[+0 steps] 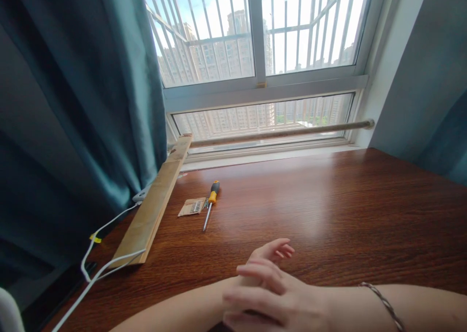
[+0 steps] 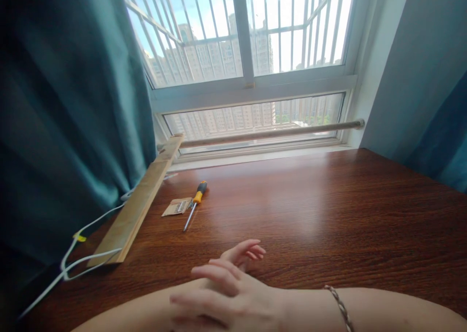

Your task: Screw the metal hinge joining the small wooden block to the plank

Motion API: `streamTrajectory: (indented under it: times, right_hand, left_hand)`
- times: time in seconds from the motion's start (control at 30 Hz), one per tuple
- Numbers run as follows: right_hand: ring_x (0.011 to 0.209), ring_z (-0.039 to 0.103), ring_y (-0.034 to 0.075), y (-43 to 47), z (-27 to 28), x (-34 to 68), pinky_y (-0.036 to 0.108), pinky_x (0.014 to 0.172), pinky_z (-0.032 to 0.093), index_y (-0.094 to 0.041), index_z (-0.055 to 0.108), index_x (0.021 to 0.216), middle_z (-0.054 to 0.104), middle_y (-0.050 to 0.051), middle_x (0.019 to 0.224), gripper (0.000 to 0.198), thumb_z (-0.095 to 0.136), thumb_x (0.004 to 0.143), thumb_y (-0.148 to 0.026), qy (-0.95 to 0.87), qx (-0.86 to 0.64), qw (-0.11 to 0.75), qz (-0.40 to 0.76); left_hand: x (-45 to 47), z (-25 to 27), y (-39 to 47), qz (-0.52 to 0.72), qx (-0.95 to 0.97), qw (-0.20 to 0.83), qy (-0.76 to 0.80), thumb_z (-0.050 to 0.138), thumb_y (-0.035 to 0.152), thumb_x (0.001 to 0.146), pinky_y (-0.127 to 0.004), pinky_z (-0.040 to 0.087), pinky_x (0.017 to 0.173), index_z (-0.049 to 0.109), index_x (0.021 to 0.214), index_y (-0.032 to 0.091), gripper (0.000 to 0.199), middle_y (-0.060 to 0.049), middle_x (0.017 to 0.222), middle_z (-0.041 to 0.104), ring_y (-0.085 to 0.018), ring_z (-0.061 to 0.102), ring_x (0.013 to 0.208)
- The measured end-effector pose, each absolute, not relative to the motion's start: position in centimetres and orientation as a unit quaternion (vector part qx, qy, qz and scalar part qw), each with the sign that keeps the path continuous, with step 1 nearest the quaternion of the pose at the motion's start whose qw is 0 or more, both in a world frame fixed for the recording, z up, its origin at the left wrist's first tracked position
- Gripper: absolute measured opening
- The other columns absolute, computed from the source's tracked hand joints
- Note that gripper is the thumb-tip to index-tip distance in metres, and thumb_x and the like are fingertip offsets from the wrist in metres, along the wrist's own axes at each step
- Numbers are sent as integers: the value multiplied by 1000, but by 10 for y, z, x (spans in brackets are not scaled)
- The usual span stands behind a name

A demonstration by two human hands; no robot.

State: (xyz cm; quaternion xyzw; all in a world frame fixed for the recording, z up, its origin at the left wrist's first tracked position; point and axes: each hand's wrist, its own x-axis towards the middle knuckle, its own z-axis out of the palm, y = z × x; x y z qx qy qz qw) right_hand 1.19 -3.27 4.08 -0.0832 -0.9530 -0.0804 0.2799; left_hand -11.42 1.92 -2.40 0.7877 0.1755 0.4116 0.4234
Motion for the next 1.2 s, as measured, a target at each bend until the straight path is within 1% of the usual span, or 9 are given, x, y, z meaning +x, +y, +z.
streamTrajectory:
  times: [0.07,0.17,0.4,0.6,0.7,0.77,0.83,0.9,1.2]
  right_hand:
    - [137,18,31,-15,22,27,49,106,34,-13,31,140,19,17,149,60,52,88,-34,-900,-219,377,-10]
    - [139,6,33,-2,0,41,54,106,28,-18,18,145,2,15,152,68,49,88,-38,-842,-302,433,107]
    - [140,-3,31,5,-7,37,57,109,13,-33,18,145,-2,6,154,63,46,89,-42,-823,-260,442,245]
    - [138,17,30,10,-4,41,51,107,25,-29,21,145,14,10,152,70,51,85,-49,-871,-119,385,281]
    - [133,30,28,8,-9,43,46,107,29,-31,30,142,28,8,148,67,55,82,-49,-919,-96,316,215]
    - [127,41,22,5,-13,42,37,104,36,-37,39,136,42,2,140,53,55,85,-42,-937,-130,271,180]
    - [119,50,16,3,-17,41,30,99,42,-45,42,132,53,-3,129,46,51,89,-33,-938,-165,255,167]
    - [114,54,14,3,-20,40,31,97,45,-51,41,130,58,-7,121,47,51,89,-30,-935,-185,254,165]
    - [117,52,17,-1,-20,41,36,99,44,-56,43,125,54,-11,125,56,67,78,-37,-932,-228,240,146]
  left_hand:
    - [-115,-28,18,429,766,442,187,39,39,91,-42,41,95,26,144,27,56,-13,139,44,-27,48,120]
    - [-116,-29,18,438,757,452,178,37,39,92,-48,29,106,4,147,32,64,-10,154,14,-29,28,134]
    - [-116,-36,24,441,743,463,196,39,46,90,-53,15,109,4,147,34,68,-8,156,4,-30,14,139]
    - [-119,-23,28,384,818,414,111,51,55,81,-56,22,105,22,145,31,74,-12,154,13,-34,16,138]
    - [-124,-25,23,330,833,434,97,59,56,74,-52,36,96,49,130,38,59,-5,137,47,-34,39,126]
    - [-126,-35,11,321,797,480,176,44,54,84,-44,49,76,55,122,43,41,-1,110,65,-29,60,101]
    - [-123,-47,-8,364,691,518,350,20,47,92,-34,47,48,49,126,46,45,0,89,67,-22,64,64]
    - [-113,-55,-28,425,521,498,547,26,49,90,-28,39,37,51,124,46,42,-1,83,65,-18,59,51]
    - [-57,-32,-47,505,336,382,698,35,51,86,-24,36,35,54,123,40,42,-5,95,63,-24,62,68]
